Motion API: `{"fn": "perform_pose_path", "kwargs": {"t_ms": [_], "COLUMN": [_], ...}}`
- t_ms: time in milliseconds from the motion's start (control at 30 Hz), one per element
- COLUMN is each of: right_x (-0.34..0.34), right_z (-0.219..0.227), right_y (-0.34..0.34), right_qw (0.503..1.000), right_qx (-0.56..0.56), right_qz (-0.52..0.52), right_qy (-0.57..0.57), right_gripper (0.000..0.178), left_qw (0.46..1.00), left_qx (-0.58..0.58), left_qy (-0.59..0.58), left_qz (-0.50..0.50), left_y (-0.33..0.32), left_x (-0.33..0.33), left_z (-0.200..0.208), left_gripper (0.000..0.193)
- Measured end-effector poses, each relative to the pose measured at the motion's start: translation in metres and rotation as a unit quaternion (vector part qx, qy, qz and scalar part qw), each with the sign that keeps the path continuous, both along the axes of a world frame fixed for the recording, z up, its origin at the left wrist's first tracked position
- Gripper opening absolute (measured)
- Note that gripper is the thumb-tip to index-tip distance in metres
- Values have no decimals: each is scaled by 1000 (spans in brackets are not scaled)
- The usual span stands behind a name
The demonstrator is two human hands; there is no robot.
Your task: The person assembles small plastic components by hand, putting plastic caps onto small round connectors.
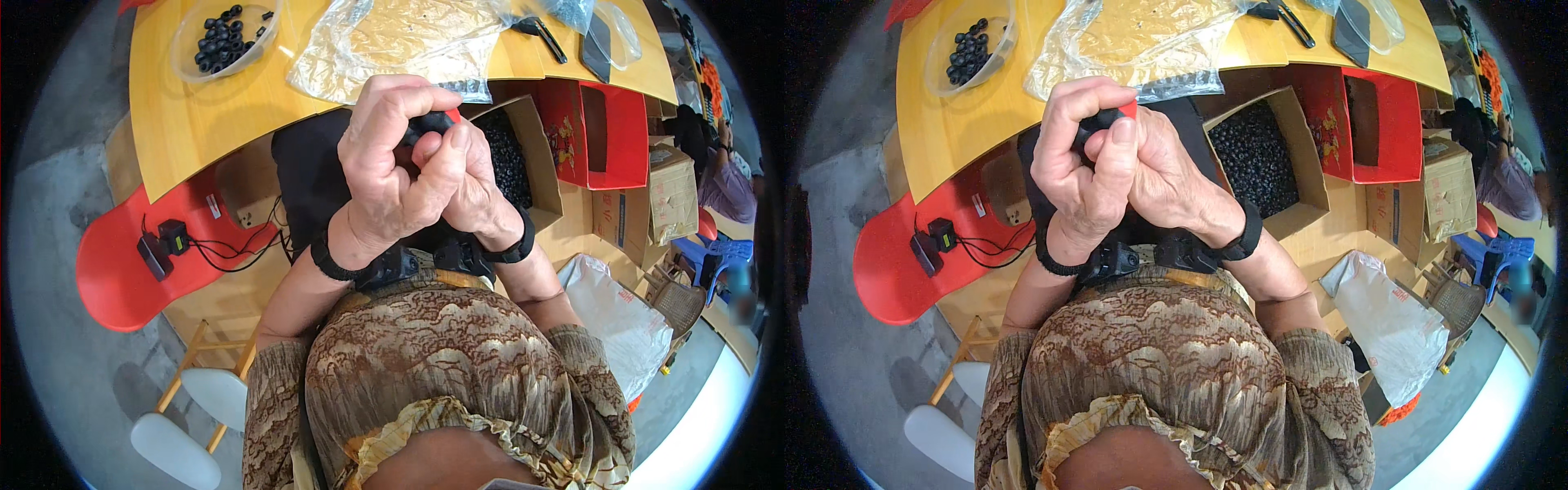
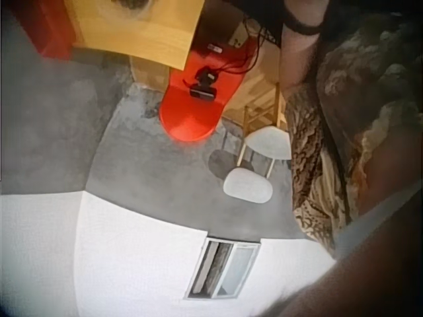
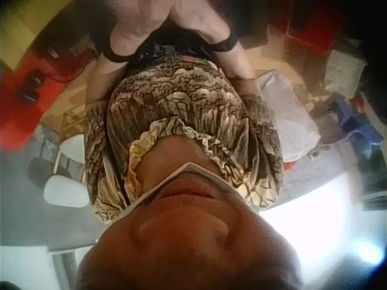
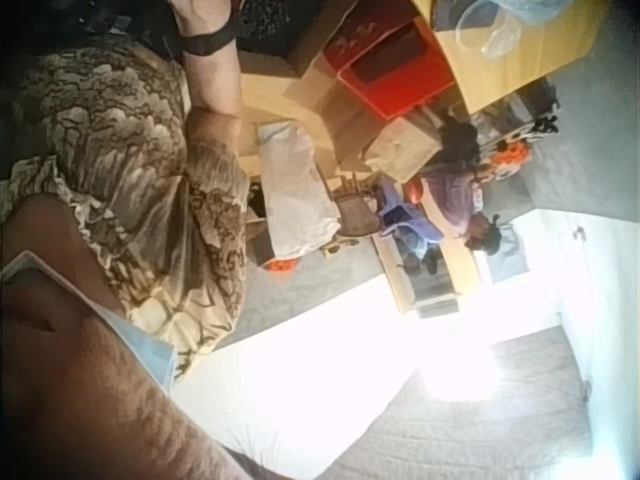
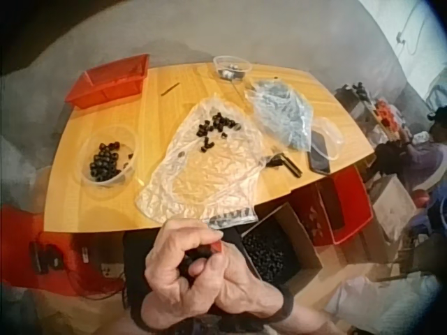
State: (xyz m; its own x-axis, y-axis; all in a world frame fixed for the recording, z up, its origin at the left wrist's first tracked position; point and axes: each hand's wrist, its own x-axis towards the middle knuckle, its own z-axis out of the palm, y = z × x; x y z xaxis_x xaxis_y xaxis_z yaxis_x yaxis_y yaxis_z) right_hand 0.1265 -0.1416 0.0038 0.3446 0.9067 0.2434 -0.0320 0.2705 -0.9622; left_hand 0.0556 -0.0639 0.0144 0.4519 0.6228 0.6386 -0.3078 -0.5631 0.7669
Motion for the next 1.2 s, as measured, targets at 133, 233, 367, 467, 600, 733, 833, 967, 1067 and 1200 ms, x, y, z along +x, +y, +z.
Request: {"fn": "perform_pose_path", "kwargs": {"t_ms": [133, 233, 367, 467, 600, 733, 833, 967, 1067, 1200], "right_x": [2, -2, 0, -3, 5, -5, -9, -12, -15, -16], "right_z": [4, 7, -16, -23, -16, -14, -18, -17, -15, -13], "right_y": [2, 12, 31, 24, 11, 11, 10, 5, 3, -1], "right_qw": [1000, 998, 997, 955, 922, 915, 913, 907, 913, 911], "right_qx": [-2, 17, -31, -117, -38, -12, 8, 15, 25, 2], "right_qz": [-18, -40, -35, -6, 98, 108, 104, 115, 110, 107], "right_qy": [-13, -35, 57, 274, 372, 389, 395, 405, 392, 398], "right_gripper": [18, 22, 26, 29, 38, 38, 39, 39, 38, 32], "left_qw": [998, 997, 984, 963, 935, 980, 986, 988, 985, 982], "left_qx": [-40, -53, -148, -222, -319, -151, -109, 64, 44, 9], "left_qy": [40, 45, 87, 152, 55, 87, 111, 138, 169, 184], "left_qz": [-2, 27, 48, -21, -143, -90, -65, -16, -18, -42], "left_y": [-5, -2, 6, 0, 4, 8, 13, 22, 15, 9], "left_x": [-2, -2, 4, -6, -21, -27, -28, -31, -35, -41], "left_z": [7, 6, -20, -23, -12, -9, -6, 0, 11, 18], "left_gripper": [17, 13, 16, 27, 21, 16, 13, 11, 10, 13]}}
